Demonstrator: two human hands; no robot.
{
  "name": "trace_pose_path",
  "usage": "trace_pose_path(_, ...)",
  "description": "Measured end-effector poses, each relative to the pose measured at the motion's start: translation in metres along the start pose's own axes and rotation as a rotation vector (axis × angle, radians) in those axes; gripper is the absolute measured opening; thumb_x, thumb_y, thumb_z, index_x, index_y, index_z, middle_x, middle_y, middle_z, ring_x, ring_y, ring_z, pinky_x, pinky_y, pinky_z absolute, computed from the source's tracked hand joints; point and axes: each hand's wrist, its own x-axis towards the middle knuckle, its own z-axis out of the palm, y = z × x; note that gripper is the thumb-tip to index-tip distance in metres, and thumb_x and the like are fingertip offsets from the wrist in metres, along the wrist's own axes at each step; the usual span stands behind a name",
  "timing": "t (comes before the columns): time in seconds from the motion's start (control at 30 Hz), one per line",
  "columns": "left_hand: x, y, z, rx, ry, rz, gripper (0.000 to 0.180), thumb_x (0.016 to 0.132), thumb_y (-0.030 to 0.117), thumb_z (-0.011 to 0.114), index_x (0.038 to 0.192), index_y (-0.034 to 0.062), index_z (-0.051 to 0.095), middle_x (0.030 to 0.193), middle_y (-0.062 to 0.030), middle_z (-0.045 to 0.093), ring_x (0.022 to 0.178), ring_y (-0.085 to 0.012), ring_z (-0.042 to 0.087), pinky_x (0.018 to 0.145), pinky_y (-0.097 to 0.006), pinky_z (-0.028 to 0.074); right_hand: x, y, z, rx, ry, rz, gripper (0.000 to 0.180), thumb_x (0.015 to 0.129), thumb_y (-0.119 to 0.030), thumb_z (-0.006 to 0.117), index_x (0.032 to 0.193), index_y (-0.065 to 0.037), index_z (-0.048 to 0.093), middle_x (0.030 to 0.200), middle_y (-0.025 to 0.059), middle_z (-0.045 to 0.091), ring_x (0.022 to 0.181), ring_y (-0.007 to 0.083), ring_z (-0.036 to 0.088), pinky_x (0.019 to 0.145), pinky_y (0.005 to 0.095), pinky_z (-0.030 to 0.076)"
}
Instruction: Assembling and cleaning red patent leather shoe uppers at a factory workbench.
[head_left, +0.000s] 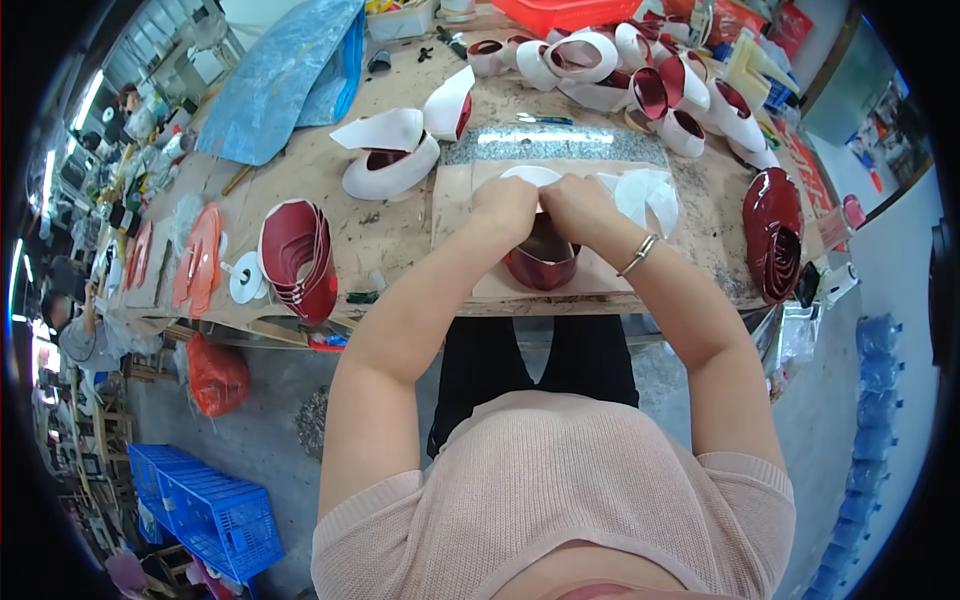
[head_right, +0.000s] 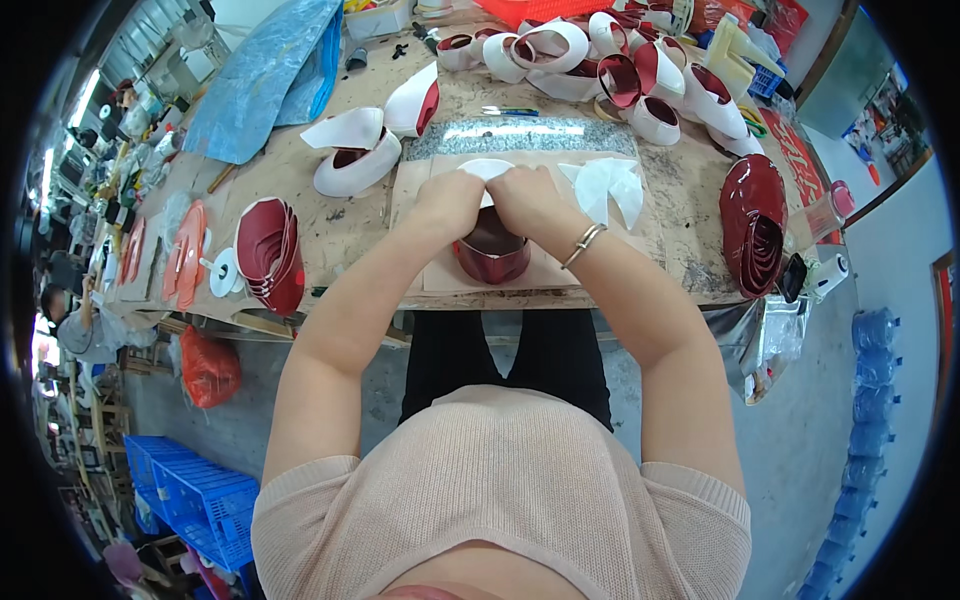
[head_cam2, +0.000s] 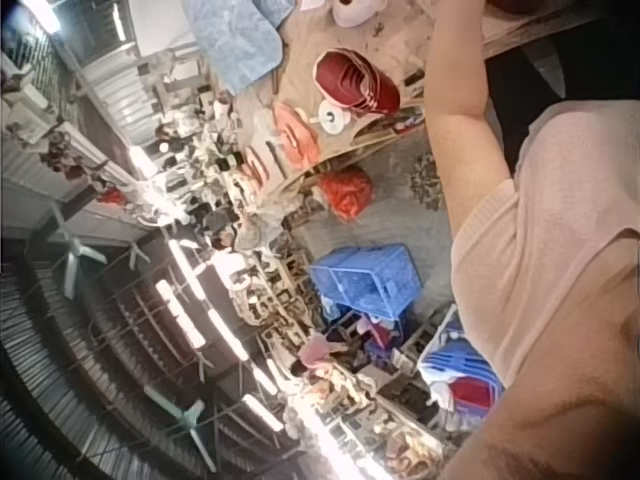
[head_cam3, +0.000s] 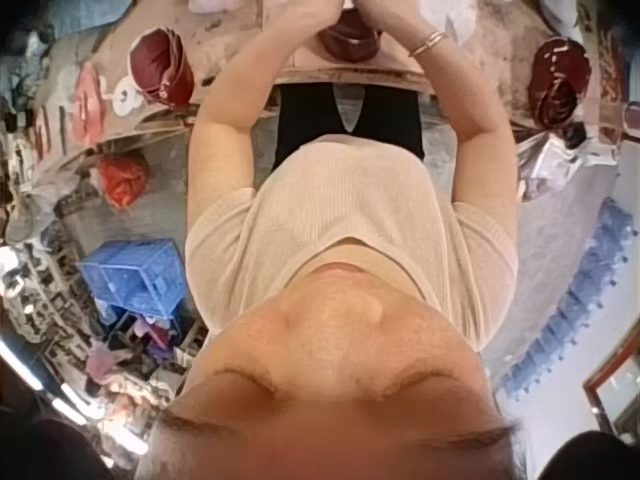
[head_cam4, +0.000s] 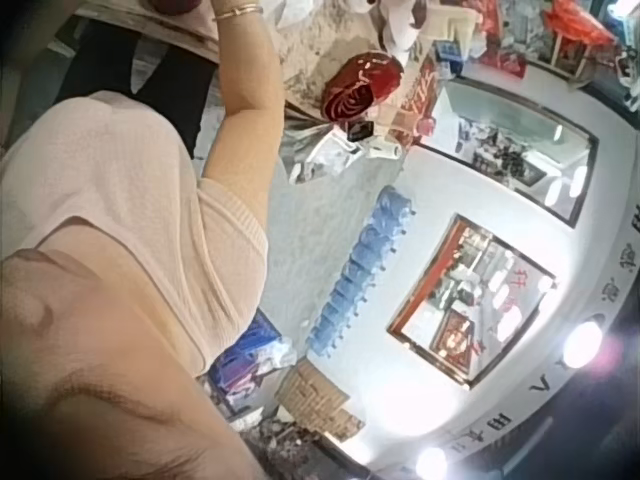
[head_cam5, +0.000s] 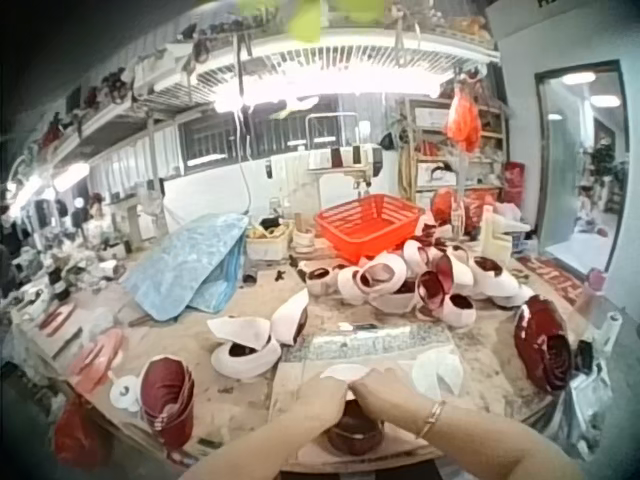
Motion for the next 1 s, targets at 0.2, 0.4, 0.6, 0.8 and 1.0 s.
trace_pose_path(0.2, -0.053, -0.063, 0.012, -0.922, -0.003, -0.198, 0.014, 0.075, 0.01, 0.075, 0.082, 0.0012, 0.066, 0.074, -0.0049, 0.066, 0.067, -0.0089, 0.06, 0.059, -0.026, 0.048, -0.042, 0.055, 0.01, 0.78, -0.048, 0.199, 0.012, 0.072, -0.012, 0.073, 0.077, -0.005, 0.064, 0.071, 0.0141, 0.066, 0.07, 0.0301, 0.065, 0.063, 0.0389, 0.049)
trace_pose_path(0.4, -0.05, -0.047, 0.022, -0.75, 0.053, 0.019, 0.021, 0.074, 0.021, 0.076, 0.089, 0.0063, 0.07, 0.082, -0.0081, 0.069, 0.073, -0.0166, 0.065, 0.064, -0.03, 0.051, -0.034, 0.041, 0.001, 0.595, -0.01, 0.009, 0.013, 0.07, -0.008, 0.073, 0.08, -0.003, 0.065, 0.071, 0.0143, 0.065, 0.073, 0.0295, 0.065, 0.065, 0.0381, 0.049)
trace_pose_path(0.6, -0.037, -0.047, 0.04, -0.71, 0.136, -0.173, 0.021, 0.085, 0.027, 0.066, 0.091, 0.0079, 0.072, 0.069, -0.0094, 0.068, 0.061, -0.0184, 0.065, 0.06, -0.031, 0.05, -0.03, 0.033, 0.008, 0.804, -0.037, 0.173, 0.016, 0.077, -0.014, 0.072, 0.088, -0.003, 0.068, 0.075, 0.0139, 0.066, 0.074, 0.0268, 0.065, 0.069, 0.0376, 0.049)
trace_pose_path(0.8, -0.035, -0.034, 0.034, -0.917, 0.081, -0.143, 0.017, 0.085, 0.023, 0.069, 0.092, 0.0075, 0.071, 0.07, -0.0059, 0.068, 0.059, -0.0142, 0.063, 0.056, -0.027, 0.047, -0.02, 0.04, 0.002, 0.867, -0.026, 0.042, 0.039, 0.067, -0.02, 0.081, 0.098, -0.003, 0.067, 0.086, 0.0142, 0.068, 0.078, 0.0249, 0.066, 0.073, 0.0356, 0.051)
trace_pose_path(1.0, -0.071, 0.002, 0.013, -0.598, 0.598, 0.234, 0.021, 0.087, 0.024, 0.065, 0.101, 0.0085, 0.066, 0.092, -0.0071, 0.064, 0.085, -0.0239, 0.062, 0.079, -0.033, 0.042, 0.025, 0.02, 0.002, 0.677, -0.291, -0.083, 0.033, 0.074, -0.024, 0.074, 0.098, -0.003, 0.069, 0.082, 0.0111, 0.068, 0.076, 0.0221, 0.064, 0.073, 0.0326, 0.05)
